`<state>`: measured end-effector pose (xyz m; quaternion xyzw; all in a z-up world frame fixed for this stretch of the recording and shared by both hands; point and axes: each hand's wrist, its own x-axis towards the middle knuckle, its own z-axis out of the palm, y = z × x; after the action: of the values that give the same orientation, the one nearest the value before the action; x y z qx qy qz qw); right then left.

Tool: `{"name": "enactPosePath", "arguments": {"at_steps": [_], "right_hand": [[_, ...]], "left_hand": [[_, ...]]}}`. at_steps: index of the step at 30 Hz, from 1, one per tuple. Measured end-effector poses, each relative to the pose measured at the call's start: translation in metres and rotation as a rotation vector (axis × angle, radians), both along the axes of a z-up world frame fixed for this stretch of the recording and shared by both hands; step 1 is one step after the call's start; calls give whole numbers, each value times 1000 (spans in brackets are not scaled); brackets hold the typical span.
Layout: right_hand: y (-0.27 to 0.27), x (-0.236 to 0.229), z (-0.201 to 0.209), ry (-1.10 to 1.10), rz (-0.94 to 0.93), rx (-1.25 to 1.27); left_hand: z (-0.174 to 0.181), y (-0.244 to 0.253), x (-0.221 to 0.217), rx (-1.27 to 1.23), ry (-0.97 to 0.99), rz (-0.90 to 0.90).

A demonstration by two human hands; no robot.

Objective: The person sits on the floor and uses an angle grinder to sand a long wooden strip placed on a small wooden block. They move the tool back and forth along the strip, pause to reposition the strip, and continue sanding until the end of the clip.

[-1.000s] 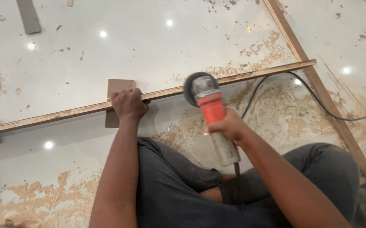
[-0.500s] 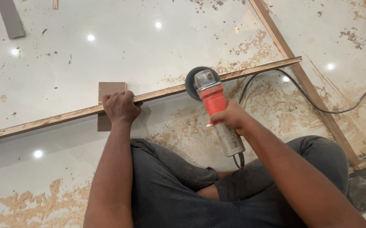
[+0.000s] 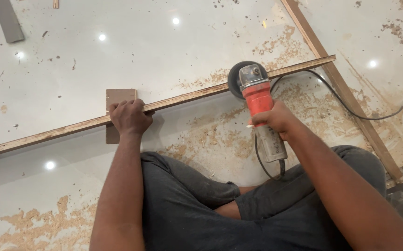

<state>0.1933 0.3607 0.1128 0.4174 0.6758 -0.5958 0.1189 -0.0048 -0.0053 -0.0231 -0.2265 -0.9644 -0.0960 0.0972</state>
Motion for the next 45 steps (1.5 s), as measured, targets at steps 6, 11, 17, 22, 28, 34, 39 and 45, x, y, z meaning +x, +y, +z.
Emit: {"name": "enactPosePath", "arguments": {"at_steps": [6,11,17,22,28,34,39,45], "right_hand": [[33,15,-4,-15,-46,-7],[69,28,-4,-34,-108,2],[92,45,-9,63,-167,-37],[42,35,-16,91,-9,-44],[-22,21,-29,47,73,-63],[-78,-4,-18,18,140,-125],[-93,-21,-29,35,237,-73],[-71,-26,0,-129,104,-68]], "left_hand": [[-1,-1,0,-22,-55,22],[-1,0,1,0,18,0],[4,3,1,-25,13,20],[6,3,5,11,5,22],[-3,2,0,26,5,5],[5,1,4,1,-7,7],[1,2,-1,-12,-74,28],[2,1,1,48,-4,-13]]}}
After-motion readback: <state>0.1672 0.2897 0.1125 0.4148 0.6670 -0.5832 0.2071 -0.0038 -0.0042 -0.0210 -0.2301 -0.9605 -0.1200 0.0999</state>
